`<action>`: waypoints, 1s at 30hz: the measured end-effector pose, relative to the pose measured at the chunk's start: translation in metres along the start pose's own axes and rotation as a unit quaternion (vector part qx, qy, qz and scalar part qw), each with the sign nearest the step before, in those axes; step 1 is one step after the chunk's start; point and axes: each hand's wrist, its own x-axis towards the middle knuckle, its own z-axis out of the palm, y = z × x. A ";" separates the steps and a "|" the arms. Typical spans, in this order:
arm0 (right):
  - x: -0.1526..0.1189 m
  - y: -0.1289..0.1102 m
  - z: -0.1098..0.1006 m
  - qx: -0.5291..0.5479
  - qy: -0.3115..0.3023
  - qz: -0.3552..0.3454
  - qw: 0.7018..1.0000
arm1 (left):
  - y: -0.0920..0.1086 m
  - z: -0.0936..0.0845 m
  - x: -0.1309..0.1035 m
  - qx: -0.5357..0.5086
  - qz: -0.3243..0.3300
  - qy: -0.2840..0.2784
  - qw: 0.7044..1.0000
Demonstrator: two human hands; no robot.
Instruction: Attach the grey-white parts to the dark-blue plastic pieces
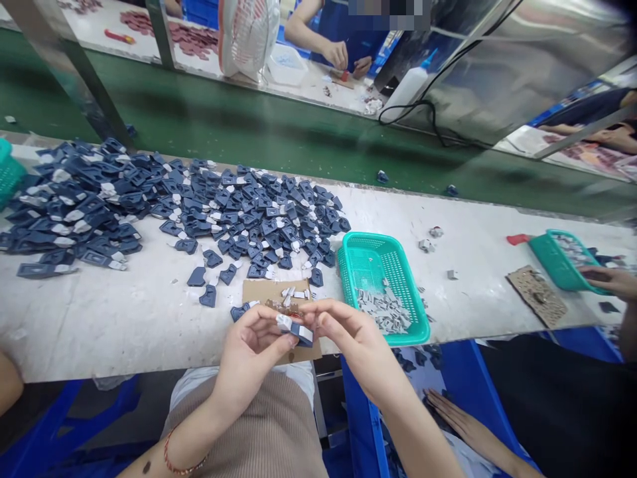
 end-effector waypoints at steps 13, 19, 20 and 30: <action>0.002 0.013 0.035 0.125 0.014 0.011 0.992 | 0.004 0.001 0.001 0.063 0.049 -0.017 0.997; -0.004 0.013 0.022 0.013 0.006 -0.027 1.000 | 0.017 -0.004 0.006 0.259 0.172 -0.093 0.946; -0.005 0.013 0.014 -0.021 0.003 -0.027 0.999 | 0.019 -0.005 0.008 0.288 0.196 -0.102 0.932; 0.037 0.036 -0.136 -0.575 0.248 0.031 0.779 | 0.028 -0.027 0.034 0.277 0.160 -0.087 0.943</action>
